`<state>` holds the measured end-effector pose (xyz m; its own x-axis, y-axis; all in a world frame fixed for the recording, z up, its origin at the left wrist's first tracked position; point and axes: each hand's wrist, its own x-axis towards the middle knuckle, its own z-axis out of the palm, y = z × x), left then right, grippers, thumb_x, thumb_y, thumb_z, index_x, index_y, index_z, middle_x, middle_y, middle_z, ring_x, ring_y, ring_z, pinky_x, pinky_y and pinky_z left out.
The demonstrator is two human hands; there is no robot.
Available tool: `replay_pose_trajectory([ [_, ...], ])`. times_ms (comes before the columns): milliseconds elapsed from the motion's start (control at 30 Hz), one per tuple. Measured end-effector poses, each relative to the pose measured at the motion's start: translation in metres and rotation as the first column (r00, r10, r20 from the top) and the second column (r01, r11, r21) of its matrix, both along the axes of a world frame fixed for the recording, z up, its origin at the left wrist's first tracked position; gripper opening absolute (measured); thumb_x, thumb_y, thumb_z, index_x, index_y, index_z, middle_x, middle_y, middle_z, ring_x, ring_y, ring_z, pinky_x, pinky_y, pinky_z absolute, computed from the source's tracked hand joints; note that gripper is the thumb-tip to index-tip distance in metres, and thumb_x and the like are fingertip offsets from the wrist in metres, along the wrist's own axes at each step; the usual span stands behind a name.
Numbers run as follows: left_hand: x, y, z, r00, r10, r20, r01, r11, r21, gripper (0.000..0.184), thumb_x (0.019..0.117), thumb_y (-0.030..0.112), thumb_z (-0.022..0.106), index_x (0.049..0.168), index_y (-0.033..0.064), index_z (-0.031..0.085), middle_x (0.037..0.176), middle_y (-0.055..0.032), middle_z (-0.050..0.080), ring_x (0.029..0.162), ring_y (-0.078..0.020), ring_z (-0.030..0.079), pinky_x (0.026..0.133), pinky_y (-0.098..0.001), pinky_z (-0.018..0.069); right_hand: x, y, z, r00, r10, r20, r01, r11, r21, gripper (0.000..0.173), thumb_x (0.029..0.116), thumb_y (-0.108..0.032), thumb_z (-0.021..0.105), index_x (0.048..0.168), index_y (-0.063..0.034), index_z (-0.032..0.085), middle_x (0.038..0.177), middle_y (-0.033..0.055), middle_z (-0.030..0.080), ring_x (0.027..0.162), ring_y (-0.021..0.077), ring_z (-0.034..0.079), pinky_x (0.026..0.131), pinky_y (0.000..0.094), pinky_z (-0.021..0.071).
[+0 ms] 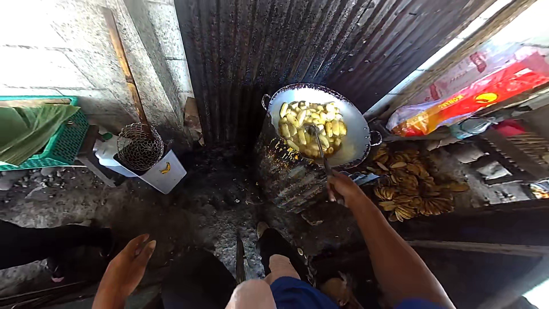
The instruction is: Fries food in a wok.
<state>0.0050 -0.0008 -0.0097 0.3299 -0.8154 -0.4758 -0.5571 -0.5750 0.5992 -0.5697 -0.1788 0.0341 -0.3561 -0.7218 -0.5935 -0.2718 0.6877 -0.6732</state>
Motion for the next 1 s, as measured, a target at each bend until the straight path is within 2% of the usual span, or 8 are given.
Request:
replay_pose_trajectory([
  [100,0.001,0.0,0.0,1.0,-0.021,-0.005,0.021,1.0,-0.009,0.046,0.1071,0.033,0.055,0.143,0.0052,0.055,0.122,-0.025,0.066,0.103,-0.0402,0.069,0.09,-0.062,0.0541,-0.015,-0.014,-0.025,0.95,0.188,-0.251,-0.161,0.979,0.122,0.042,0.1113,-0.017,0.04,0.153,-0.0124,0.038,0.09,0.0131,0.055,0.056,0.0176,0.053,0.052,0.0327,0.05],
  [233,0.0,-0.005,0.001,0.998,-0.063,-0.001,0.063,0.997,-0.052,0.045,0.1079,0.032,0.053,0.142,0.0024,0.055,0.118,-0.0261,0.067,0.097,-0.0393,0.069,0.088,-0.0607,0.0543,-0.047,0.023,-0.004,0.709,0.422,-0.566,-0.262,0.902,0.344,0.044,0.1043,-0.017,0.051,0.147,-0.0081,0.048,0.122,0.0288,0.065,0.104,0.0437,0.067,0.088,0.0616,0.0526],
  [300,0.001,-0.005,-0.001,0.998,-0.066,-0.011,0.065,0.996,-0.061,0.044,0.1081,0.032,0.053,0.14,0.0022,0.056,0.118,-0.0262,0.066,0.097,-0.0395,0.069,0.087,-0.0611,0.0544,-0.068,0.049,0.016,0.698,0.413,-0.585,-0.28,0.909,0.309,0.039,0.1081,-0.02,0.045,0.145,-0.0101,0.052,0.117,0.0299,0.065,0.097,0.0449,0.067,0.083,0.0628,0.0521],
  [433,-0.002,-0.007,0.0,0.997,-0.072,-0.014,0.071,0.996,-0.051,0.043,0.1082,0.033,0.053,0.138,0.0018,0.057,0.119,-0.0269,0.066,0.101,-0.0413,0.068,0.089,-0.063,0.0528,-0.091,0.11,0.072,0.747,0.389,-0.539,-0.261,0.917,0.301,0.048,0.1125,-0.025,0.038,0.161,-0.0236,0.036,0.114,0.0271,0.064,0.081,0.0362,0.063,0.073,0.0539,0.0522],
  [567,-0.012,-0.007,0.005,0.997,-0.078,0.0,0.078,0.996,-0.04,0.043,0.1079,0.033,0.054,0.137,0.0017,0.058,0.12,-0.0279,0.065,0.101,-0.0425,0.068,0.089,-0.0641,0.0527,-0.112,0.173,0.105,0.731,0.392,-0.558,-0.262,0.917,0.301,0.049,0.1126,-0.028,0.038,0.161,-0.0261,0.035,0.11,0.0224,0.065,0.072,0.0304,0.06,0.066,0.0495,0.0513],
  [733,-0.03,-0.011,0.028,0.982,-0.184,0.036,0.186,0.98,-0.063,0.044,0.1077,0.034,0.054,0.14,0.0034,0.056,0.125,-0.026,0.065,0.105,-0.041,0.068,0.092,-0.0635,0.0531,-0.118,0.239,0.151,0.623,0.455,-0.637,-0.321,0.89,0.322,0.047,0.1122,-0.023,0.04,0.159,-0.0233,0.042,0.132,0.0249,0.063,0.103,0.0431,0.067,0.09,0.0648,0.0508],
  [867,-0.025,-0.015,0.027,0.989,-0.142,0.05,0.149,0.977,-0.15,0.045,0.1078,0.035,0.053,0.139,0.0021,0.057,0.126,-0.0276,0.064,0.106,-0.0432,0.068,0.091,-0.0654,0.0526,-0.116,0.253,0.168,0.52,0.532,-0.668,-0.345,0.846,0.406,0.048,0.1114,-0.022,0.042,0.159,-0.0246,0.042,0.139,0.0228,0.062,0.127,0.0455,0.059,0.105,0.0688,0.0426],
  [1000,-0.016,-0.017,0.003,0.987,-0.159,0.021,0.16,0.987,-0.03,0.044,0.1083,0.033,0.052,0.135,-0.0016,0.058,0.121,-0.0302,0.065,0.103,-0.0449,0.067,0.09,-0.0658,0.0525,-0.107,0.204,0.143,0.43,0.66,-0.616,-0.33,0.75,0.573,0.051,0.1088,-0.021,0.047,0.159,-0.0228,0.039,0.134,0.0242,0.063,0.126,0.0464,0.059,0.102,0.0678,0.0446],
])
